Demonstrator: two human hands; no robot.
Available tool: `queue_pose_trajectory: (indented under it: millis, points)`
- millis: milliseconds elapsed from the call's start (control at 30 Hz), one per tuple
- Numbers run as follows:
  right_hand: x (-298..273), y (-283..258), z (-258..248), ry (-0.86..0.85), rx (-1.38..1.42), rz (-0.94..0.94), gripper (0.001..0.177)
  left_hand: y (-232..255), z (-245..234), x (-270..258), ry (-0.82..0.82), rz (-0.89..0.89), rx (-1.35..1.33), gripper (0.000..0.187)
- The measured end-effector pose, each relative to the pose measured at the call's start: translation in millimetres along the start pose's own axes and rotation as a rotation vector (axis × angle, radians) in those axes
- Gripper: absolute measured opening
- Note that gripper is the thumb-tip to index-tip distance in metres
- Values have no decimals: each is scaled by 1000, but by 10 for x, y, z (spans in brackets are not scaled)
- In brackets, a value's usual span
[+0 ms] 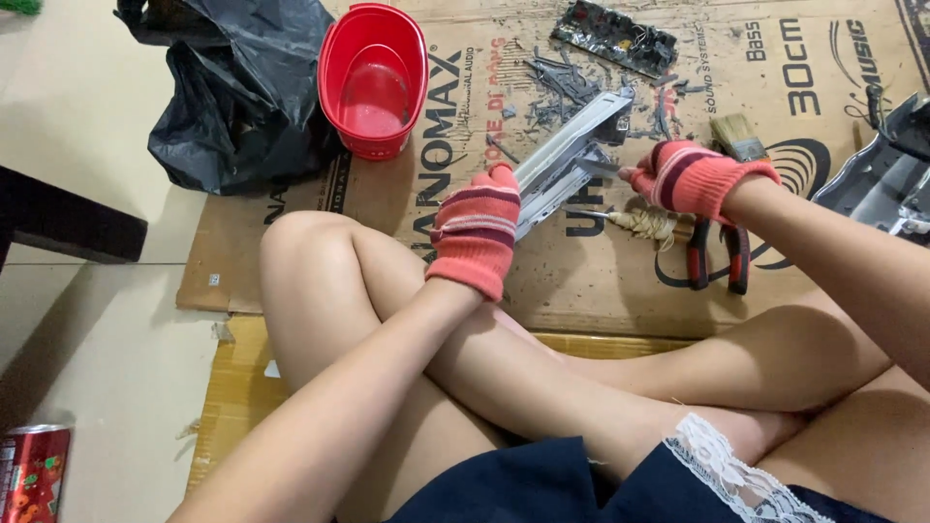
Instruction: Cleaning residue from a metal component using a small hand tool and a brush while sitting on the floor.
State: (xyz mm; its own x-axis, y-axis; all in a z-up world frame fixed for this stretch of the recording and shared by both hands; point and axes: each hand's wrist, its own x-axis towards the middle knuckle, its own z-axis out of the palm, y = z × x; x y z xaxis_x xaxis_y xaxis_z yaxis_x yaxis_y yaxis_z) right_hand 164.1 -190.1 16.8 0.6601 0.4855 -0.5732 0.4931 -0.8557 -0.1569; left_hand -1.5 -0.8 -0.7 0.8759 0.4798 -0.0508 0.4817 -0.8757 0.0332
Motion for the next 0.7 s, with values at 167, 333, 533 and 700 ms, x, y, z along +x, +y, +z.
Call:
queue_pose_trajectory:
  millis: [167, 333, 533, 700]
  points:
    - [204, 194, 179, 85, 34, -30, 43, -9, -6, 15, 17, 10, 3, 36]
    - [305, 212, 270, 87, 84, -18, 45, -33, -18, 13, 30, 13, 5, 35]
    - [171, 112, 248, 82, 160, -14, 41, -31, -29, 9, 47, 25, 8, 34]
    - [-111, -67, 197, 67, 213, 3, 44, 10, -29, -9, 61, 33, 7, 33]
